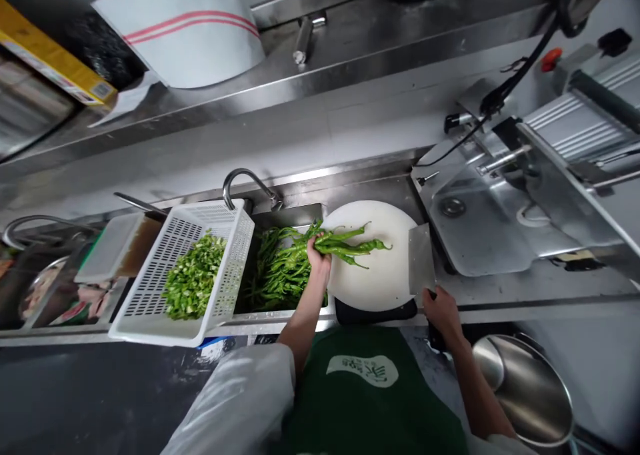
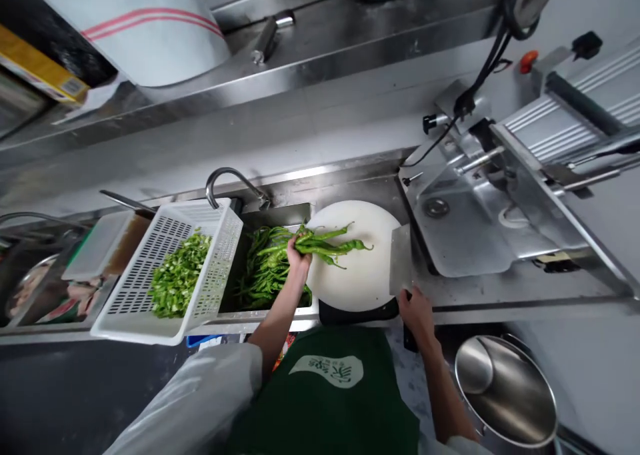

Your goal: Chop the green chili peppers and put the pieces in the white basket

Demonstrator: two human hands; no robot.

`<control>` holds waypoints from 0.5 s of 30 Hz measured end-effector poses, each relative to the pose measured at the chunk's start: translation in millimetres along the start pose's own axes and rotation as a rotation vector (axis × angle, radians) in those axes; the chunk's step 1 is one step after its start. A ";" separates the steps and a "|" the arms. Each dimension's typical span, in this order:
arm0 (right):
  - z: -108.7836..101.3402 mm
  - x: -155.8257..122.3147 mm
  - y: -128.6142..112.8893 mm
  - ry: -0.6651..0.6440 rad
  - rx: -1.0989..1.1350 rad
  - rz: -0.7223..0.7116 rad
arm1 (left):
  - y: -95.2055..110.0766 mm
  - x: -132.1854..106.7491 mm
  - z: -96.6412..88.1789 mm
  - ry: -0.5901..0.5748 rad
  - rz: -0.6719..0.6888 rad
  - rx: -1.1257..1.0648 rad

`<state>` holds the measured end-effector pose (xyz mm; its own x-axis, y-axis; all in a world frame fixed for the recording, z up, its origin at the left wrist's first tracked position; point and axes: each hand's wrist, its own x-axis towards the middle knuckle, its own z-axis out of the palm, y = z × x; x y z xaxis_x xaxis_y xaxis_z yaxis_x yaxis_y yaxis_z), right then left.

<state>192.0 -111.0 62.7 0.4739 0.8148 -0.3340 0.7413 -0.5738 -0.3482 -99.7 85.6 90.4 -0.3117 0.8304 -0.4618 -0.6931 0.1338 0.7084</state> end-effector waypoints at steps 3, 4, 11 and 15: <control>1.6 -5.9 -1.0 -0.037 0.014 0.027 | -39.1 -22.8 -21.0 0.107 -0.080 0.016; 1.3 -7.3 -2.1 -0.044 0.002 0.028 | -48.7 -29.6 -25.4 0.125 -0.090 0.027; -2.7 -9.2 -4.1 -0.075 -0.090 0.015 | -68.9 -54.0 -48.2 0.301 -0.062 0.314; -0.3 -7.6 -0.1 -0.071 -0.092 0.017 | -63.7 -58.7 -60.8 0.332 -0.214 0.308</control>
<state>188.4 -117.2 65.6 0.4543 0.7950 -0.4020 0.7752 -0.5751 -0.2613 -76.7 -4.5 39.9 -0.4081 0.5567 -0.7236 -0.5554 0.4777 0.6807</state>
